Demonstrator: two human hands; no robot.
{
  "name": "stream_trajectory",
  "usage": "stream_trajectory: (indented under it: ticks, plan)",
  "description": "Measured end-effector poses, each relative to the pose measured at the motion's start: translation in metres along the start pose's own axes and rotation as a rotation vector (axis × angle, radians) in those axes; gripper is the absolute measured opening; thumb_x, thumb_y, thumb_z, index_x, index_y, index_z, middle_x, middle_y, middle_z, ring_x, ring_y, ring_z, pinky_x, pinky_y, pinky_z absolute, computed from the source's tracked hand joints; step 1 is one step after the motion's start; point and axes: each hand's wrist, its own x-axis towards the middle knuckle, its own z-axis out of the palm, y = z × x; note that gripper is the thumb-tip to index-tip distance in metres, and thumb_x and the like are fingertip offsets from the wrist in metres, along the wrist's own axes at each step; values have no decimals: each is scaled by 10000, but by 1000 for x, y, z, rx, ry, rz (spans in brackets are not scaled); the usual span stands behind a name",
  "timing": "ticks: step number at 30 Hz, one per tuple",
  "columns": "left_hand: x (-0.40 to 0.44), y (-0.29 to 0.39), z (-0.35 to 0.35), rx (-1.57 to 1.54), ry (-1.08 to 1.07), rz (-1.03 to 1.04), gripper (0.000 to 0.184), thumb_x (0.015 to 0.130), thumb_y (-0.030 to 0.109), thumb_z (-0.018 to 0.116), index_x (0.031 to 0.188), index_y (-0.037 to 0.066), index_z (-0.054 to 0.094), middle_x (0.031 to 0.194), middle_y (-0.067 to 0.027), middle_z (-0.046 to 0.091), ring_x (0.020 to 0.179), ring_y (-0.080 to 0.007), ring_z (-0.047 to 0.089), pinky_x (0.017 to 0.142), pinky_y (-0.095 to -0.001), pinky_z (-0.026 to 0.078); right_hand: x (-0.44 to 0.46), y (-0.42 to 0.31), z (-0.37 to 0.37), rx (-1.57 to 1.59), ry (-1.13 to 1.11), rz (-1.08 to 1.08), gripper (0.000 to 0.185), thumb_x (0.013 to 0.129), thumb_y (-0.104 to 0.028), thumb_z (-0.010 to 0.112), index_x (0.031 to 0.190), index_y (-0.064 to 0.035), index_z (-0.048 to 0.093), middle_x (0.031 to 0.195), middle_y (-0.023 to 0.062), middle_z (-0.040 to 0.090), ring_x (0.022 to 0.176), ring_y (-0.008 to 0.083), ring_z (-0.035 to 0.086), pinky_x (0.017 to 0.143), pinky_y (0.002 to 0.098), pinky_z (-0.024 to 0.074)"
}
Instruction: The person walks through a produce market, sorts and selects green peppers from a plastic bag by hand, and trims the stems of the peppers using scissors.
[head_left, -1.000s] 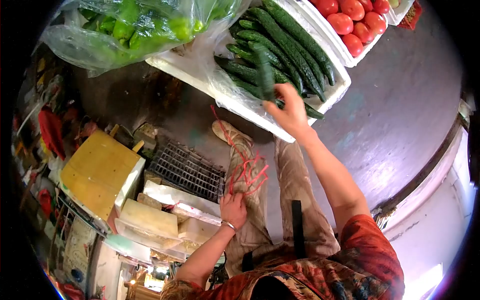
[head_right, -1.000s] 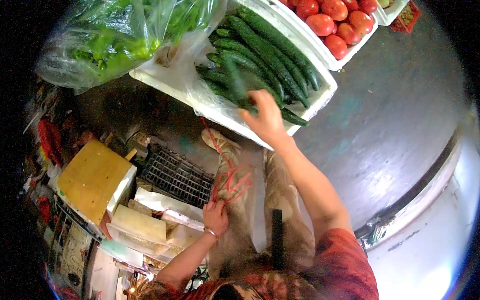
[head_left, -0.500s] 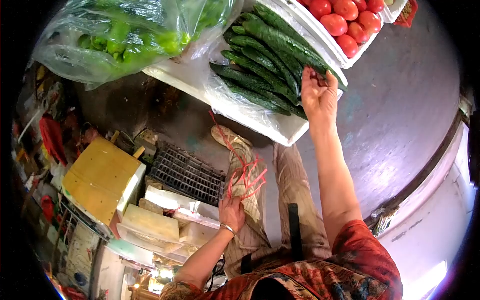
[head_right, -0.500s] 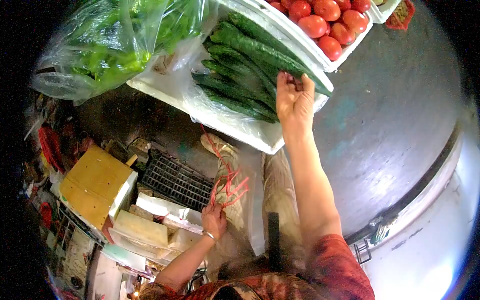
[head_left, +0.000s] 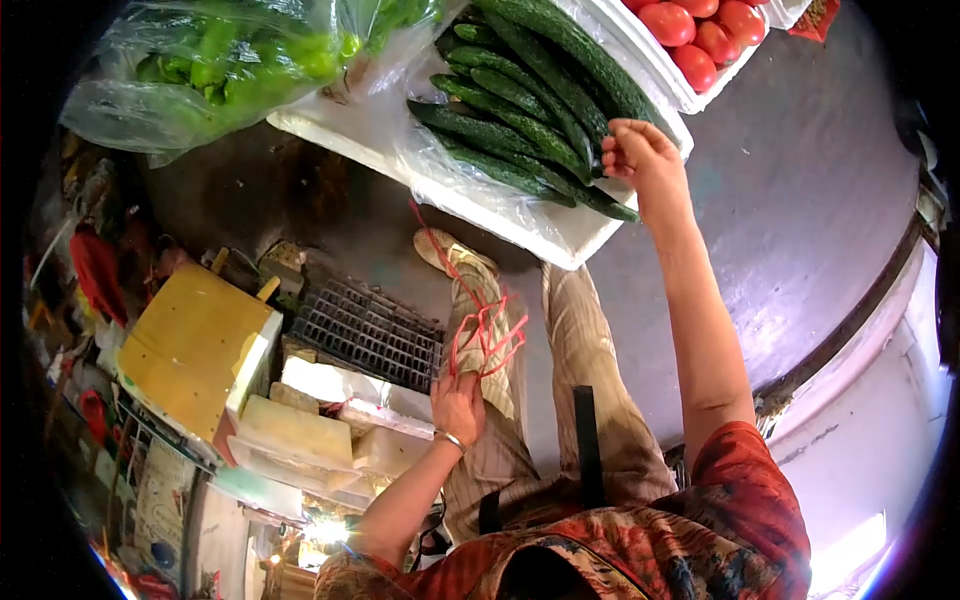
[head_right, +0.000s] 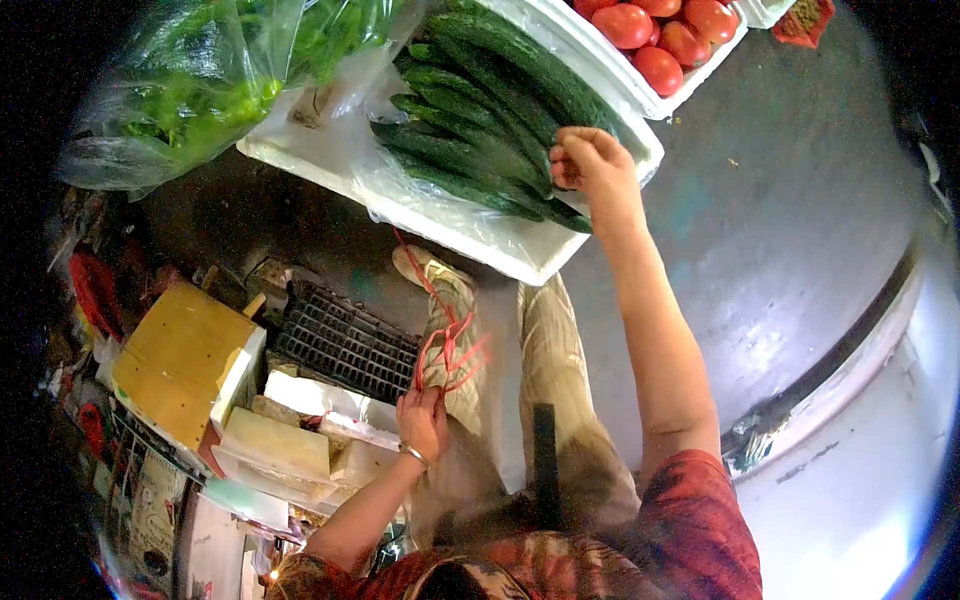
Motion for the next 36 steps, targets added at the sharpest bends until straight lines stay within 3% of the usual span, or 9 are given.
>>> stream_trajectory:
  ticks: [3,6,11,18,22,24,28,32,36]
  plan:
    - [1,0,-1,22,42,48,178,852,184,530,975,79,604,896,-125,638,940,-305,536,873,-422,362,-3,48,-24,-692,-40,-329,153,836,-90,571,942,8,621,850,94,642,733,201,630,691,308,509]
    - [2,4,-3,5,65,34,145,849,176,545,949,85,599,863,-100,631,891,-285,533,832,-410,373,-22,67,-22,-1258,42,-476,292,769,-123,657,1043,-67,570,942,96,603,889,282,585,772,377,445]
    - [3,2,2,-24,110,59,133,856,183,548,944,97,598,847,-79,629,874,-264,534,806,-405,380,-26,100,-26,-1434,130,-504,393,731,-174,694,1060,-55,515,974,110,575,955,299,547,784,397,423]
    - [2,4,1,-30,102,41,110,844,173,552,914,99,593,816,-75,622,857,-261,526,802,-403,382,-62,69,-20,-1316,-32,-516,291,769,-217,648,989,-45,566,798,147,580,769,340,573,685,421,439]
    - [4,2,1,-35,93,51,77,828,151,553,863,85,571,794,-77,613,836,-265,516,799,-406,381,-80,32,-23,-1164,-71,-231,258,779,-228,642,916,-13,603,760,172,625,717,352,609,655,426,469]
    - [4,2,1,-40,95,49,73,816,141,552,852,79,565,792,-83,613,831,-268,514,797,-408,380,-85,18,-32,-1060,-214,-156,315,756,-247,685,960,-19,613,785,173,638,728,334,625,662,393,479]
    - [2,-1,-1,11,31,35,102,774,120,555,858,62,569,796,-111,613,866,-289,522,836,-426,379,-82,9,-39,-811,-246,-85,368,707,-135,742,1016,-14,582,759,97,631,693,176,596,673,291,473]
    - [-2,-11,13,68,106,81,146,747,111,556,881,55,580,811,-130,616,917,-310,529,891,-442,369,-61,4,-31,-776,-197,-408,366,739,-127,717,1060,-16,582,799,76,618,722,106,552,689,262,458]
    - [-2,-7,9,67,93,65,159,752,108,554,898,51,584,810,-138,619,930,-320,534,904,-450,367,-36,-3,-27,-793,-141,-597,347,735,-159,721,1027,-11,605,929,99,579,881,197,566,781,303,444]
